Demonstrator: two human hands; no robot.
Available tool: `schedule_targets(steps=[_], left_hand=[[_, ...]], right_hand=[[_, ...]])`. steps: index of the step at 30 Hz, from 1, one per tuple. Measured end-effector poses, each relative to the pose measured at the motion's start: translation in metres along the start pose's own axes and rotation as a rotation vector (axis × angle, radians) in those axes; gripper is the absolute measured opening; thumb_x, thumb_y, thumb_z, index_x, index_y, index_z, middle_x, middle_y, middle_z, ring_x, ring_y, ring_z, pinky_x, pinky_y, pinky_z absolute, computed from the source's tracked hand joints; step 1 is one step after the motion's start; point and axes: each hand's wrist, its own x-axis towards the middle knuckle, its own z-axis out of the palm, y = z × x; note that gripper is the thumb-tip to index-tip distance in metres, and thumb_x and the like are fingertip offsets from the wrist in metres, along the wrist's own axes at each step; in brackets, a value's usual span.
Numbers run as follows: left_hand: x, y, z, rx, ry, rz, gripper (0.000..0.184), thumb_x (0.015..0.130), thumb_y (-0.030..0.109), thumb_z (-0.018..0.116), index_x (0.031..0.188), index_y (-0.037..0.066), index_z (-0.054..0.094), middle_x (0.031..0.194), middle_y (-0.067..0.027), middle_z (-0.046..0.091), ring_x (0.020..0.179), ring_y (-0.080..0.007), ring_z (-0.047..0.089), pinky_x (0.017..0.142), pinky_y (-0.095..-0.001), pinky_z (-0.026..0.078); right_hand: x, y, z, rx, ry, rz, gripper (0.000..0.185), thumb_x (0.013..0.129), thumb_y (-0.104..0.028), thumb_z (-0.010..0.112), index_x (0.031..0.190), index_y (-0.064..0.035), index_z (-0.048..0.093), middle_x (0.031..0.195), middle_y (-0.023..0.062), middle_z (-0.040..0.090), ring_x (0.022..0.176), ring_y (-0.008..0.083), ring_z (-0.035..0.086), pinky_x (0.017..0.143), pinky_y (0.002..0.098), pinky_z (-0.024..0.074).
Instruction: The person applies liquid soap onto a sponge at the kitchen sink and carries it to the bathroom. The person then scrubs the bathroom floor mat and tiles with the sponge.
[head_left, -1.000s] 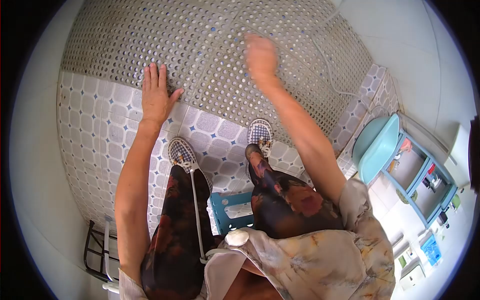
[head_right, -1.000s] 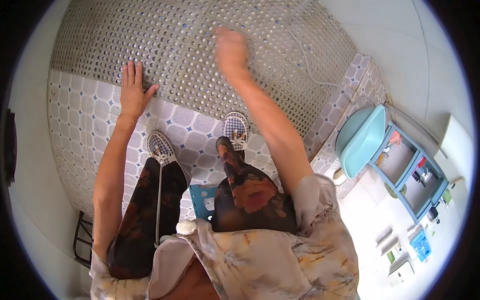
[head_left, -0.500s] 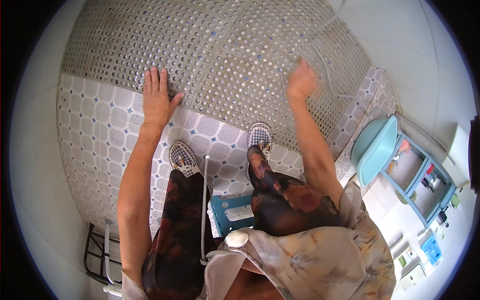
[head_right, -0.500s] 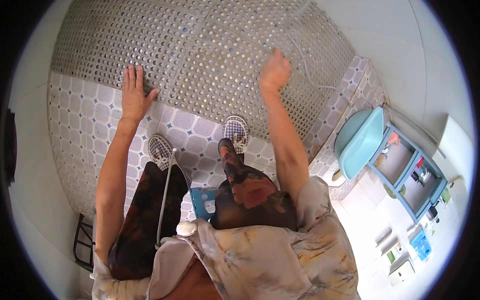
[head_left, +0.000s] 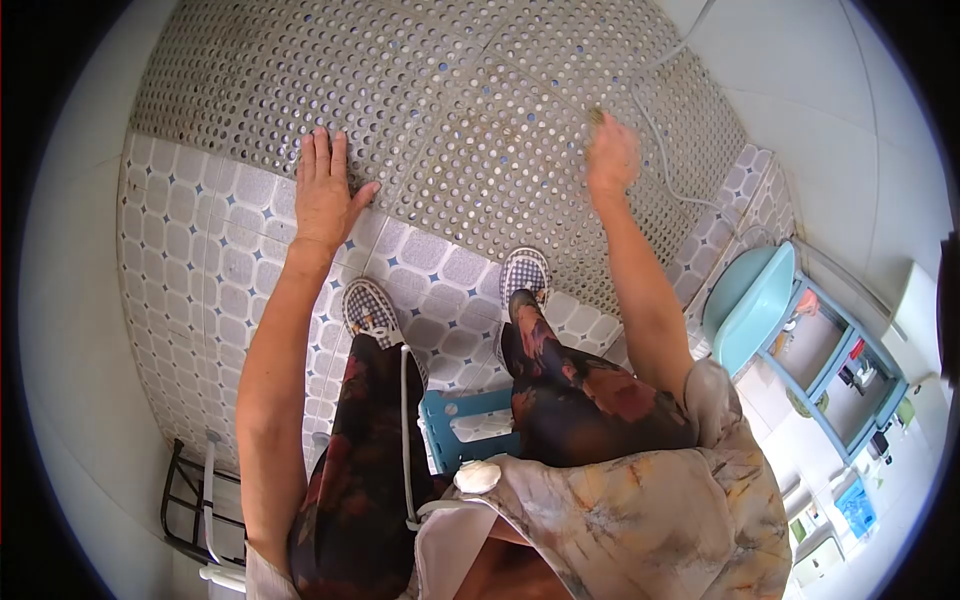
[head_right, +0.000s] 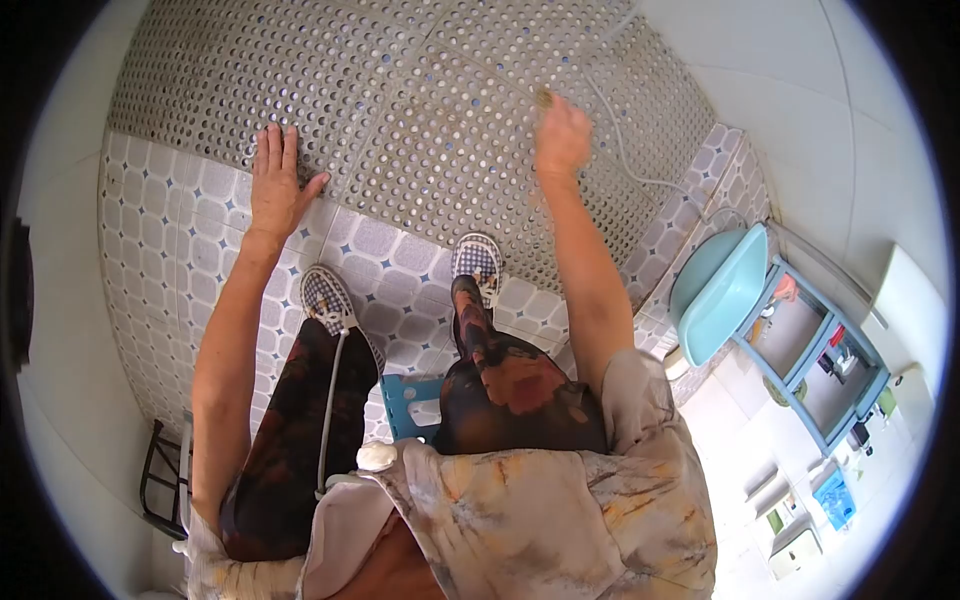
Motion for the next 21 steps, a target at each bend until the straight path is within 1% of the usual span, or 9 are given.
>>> schedule_targets(steps=[3,7,8,10,13,15,17,18,21], left_hand=[[0.005,0.0,0.002,0.013,0.002,-0.015,0.09,0.081,0.042,0.074,0.149,0.002,0.031,0.155,-0.0246,0.026,0.145,-0.0421,0.022,0.116,-0.0487,0.024],[0.002,-0.001,0.006,0.007,0.007,0.002,0.09,0.081,0.042,0.074,0.149,0.002,0.031,0.155,-0.0253,0.026,0.144,-0.0421,0.022,0.116,-0.0489,0.024],[0.002,0.0,0.003,0.015,0.003,-0.002,0.09,0.08,0.042,0.074,0.149,0.002,0.031,0.155,-0.0252,0.026,0.144,-0.0421,0.022,0.116,-0.0491,0.024],[0.003,0.002,0.002,0.016,0.007,0.004,0.091,0.08,0.042,0.074,0.149,0.002,0.031,0.155,-0.025,0.026,0.144,-0.0422,0.022,0.116,-0.0491,0.024],[0.004,0.0,-0.002,0.005,0.007,0.003,0.091,0.08,0.042,0.074,0.149,0.002,0.031,0.155,-0.0245,0.026,0.144,-0.0421,0.022,0.116,-0.0491,0.024],[0.001,0.001,-0.001,-0.003,0.004,0.0,0.091,0.08,0.042,0.075,0.149,0.002,0.031,0.155,-0.025,0.026,0.144,-0.0428,0.022,0.116,-0.0492,0.025],[0.002,0.001,0.0,-0.001,0.013,0.001,0.092,0.08,0.041,0.075,0.149,0.002,0.03,0.154,-0.0263,0.026,0.143,-0.0442,0.023,0.116,-0.0493,0.025],[0.002,0.001,0.0,0.002,0.006,-0.001,0.092,0.08,0.041,0.075,0.149,0.002,0.03,0.154,-0.0264,0.026,0.143,-0.0444,0.023,0.116,-0.0493,0.025],[0.002,0.0,0.003,0.008,0.009,-0.001,0.091,0.08,0.042,0.074,0.149,0.001,0.03,0.155,-0.0259,0.026,0.144,-0.044,0.023,0.115,-0.0498,0.025]], right_hand=[[-0.001,-0.015,-0.01,-0.046,-0.026,0.119,0.037,0.089,-0.04,0.058,0.094,-0.0056,0.072,0.079,0.0164,0.067,0.071,0.0371,0.061,0.072,0.0475,0.0484],[0.025,-0.184,-0.032,0.699,-0.243,0.573,0.039,0.084,-0.039,0.063,0.087,-0.0015,0.073,0.083,0.0198,0.07,0.077,0.0349,0.064,0.076,0.043,0.0482],[0.028,-0.2,-0.011,0.739,-0.474,0.454,0.033,0.085,-0.034,0.063,0.088,-0.0032,0.073,0.082,0.0189,0.07,0.078,0.0372,0.065,0.08,0.0439,0.0488],[0.014,-0.212,0.031,0.437,-0.179,-0.45,0.023,0.086,-0.022,0.061,0.107,-0.0171,0.07,0.106,0.0094,0.067,0.095,0.0282,0.061,0.075,0.0418,0.0533],[0.03,-0.168,0.028,0.383,-0.081,-0.55,0.025,0.083,-0.014,0.062,0.106,-0.0191,0.07,0.1,0.0058,0.067,0.095,0.026,0.061,0.073,0.0401,0.0542],[0.04,-0.123,0.003,0.341,-0.457,-0.048,0.024,0.084,-0.014,0.06,0.105,-0.0187,0.07,0.099,0.0045,0.068,0.096,0.0263,0.061,0.073,0.0411,0.0536],[0.039,-0.081,-0.04,0.182,-0.475,0.354,0.029,0.091,-0.026,0.053,0.113,-0.0161,0.069,0.097,0.0115,0.07,0.087,0.0336,0.064,0.075,0.044,0.0509],[0.019,-0.026,-0.018,0.271,-0.256,0.39,0.041,0.09,-0.046,0.056,0.096,-0.009,0.074,0.088,0.013,0.071,0.084,0.0349,0.065,0.073,0.0457,0.05],[-0.008,0.035,-0.027,-0.148,-0.057,0.101,0.035,0.091,-0.034,0.054,0.09,-0.0045,0.073,0.08,0.0159,0.069,0.075,0.0359,0.065,0.071,0.0466,0.0489]])
